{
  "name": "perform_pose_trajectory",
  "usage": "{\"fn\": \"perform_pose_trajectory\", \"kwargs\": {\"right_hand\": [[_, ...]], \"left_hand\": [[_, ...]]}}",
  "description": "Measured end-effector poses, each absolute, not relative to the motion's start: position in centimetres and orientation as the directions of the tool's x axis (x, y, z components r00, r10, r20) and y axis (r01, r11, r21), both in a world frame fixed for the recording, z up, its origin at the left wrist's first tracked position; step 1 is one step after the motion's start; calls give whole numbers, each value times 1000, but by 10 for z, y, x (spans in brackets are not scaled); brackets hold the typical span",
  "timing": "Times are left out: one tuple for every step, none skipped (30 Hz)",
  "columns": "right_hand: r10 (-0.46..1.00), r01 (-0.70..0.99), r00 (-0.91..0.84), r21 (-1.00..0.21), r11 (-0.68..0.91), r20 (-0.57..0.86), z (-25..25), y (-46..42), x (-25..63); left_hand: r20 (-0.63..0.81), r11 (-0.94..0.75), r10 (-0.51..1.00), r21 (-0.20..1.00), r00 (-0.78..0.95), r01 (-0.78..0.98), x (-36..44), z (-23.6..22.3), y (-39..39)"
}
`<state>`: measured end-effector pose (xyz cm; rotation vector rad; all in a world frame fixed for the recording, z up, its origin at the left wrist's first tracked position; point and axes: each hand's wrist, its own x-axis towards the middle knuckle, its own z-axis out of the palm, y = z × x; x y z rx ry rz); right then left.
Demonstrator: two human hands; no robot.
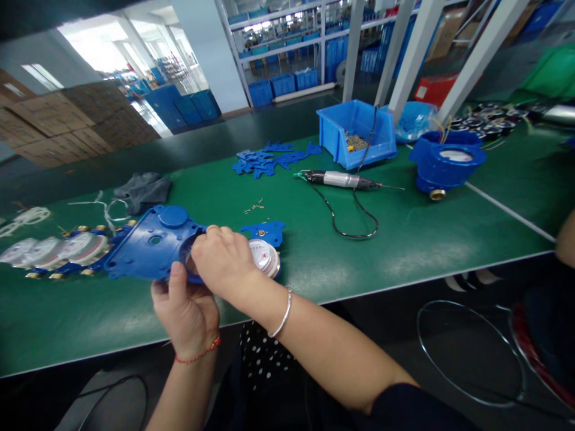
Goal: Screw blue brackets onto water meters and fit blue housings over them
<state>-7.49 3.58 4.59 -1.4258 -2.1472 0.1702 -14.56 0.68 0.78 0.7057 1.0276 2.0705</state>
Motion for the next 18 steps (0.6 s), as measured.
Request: {"fn": "perform_pose_trajectory", "kwargs": {"right_hand": [[886,812,-280,-401,424,369,46,36,-75],[890,812,-274,-409,417,364,47,36,-75],[894,811,-267,-418,410,359,47,35,-74],[899,809,-259,-428,402,354,48,35,-74],[903,807,-250,-439,394,349,49,34,-73],[908,805,-239,-452,383,344,50,33,-71],[914,803,-223,-467,370,340,50,32,-70],[919,799,-206,-484,357,337,50,31,-68],[923,792,-188,-504,344,335,50,30,-67],[927,782,-170,-527,333,334,50,30,-65],[931,766,-151,-556,323,332,50,30,-64],[935,744,-132,-591,313,329,49,30,-62],[940,714,-109,-632,301,324,48,30,-61],[945,676,-81,-679,286,317,47,31,-60],[950,628,-50,-730,269,307,46,32,-60],[956,569,-16,-784,249,292,45,32,-59],[962,500,17,-835,228,273,44,33,-59],[967,423,43,-882,209,250,44,34,-58]], "left_hand": [[165,-435,782,836,-602,-335,-145,8,7],[175,-435,778,843,-604,-315,-145,7,6],[185,-433,773,853,-607,-293,-144,6,6],[192,-429,769,862,-609,-270,-143,4,5],[198,-425,766,870,-612,-250,-142,3,5],[204,-422,763,876,-614,-233,-141,1,4],[211,-420,762,880,-612,-220,-140,-1,3],[223,-424,761,882,-609,-206,-139,-3,2],[238,-431,759,881,-606,-193,-138,-5,1],[259,-442,755,880,-603,-175,-138,-6,0],[290,-457,748,877,-597,-146,-137,-6,0],[330,-477,738,872,-589,-109,-137,-7,0],[376,-501,726,863,-576,-68,-137,-7,0],[420,-524,714,851,-561,-30,-138,-7,0],[457,-543,704,840,-543,3,-138,-7,0],[490,-558,695,829,-527,35,-139,-8,1],[512,-566,688,822,-514,62,-140,-9,1],[531,-569,680,817,-506,92,-141,-11,1]]}}
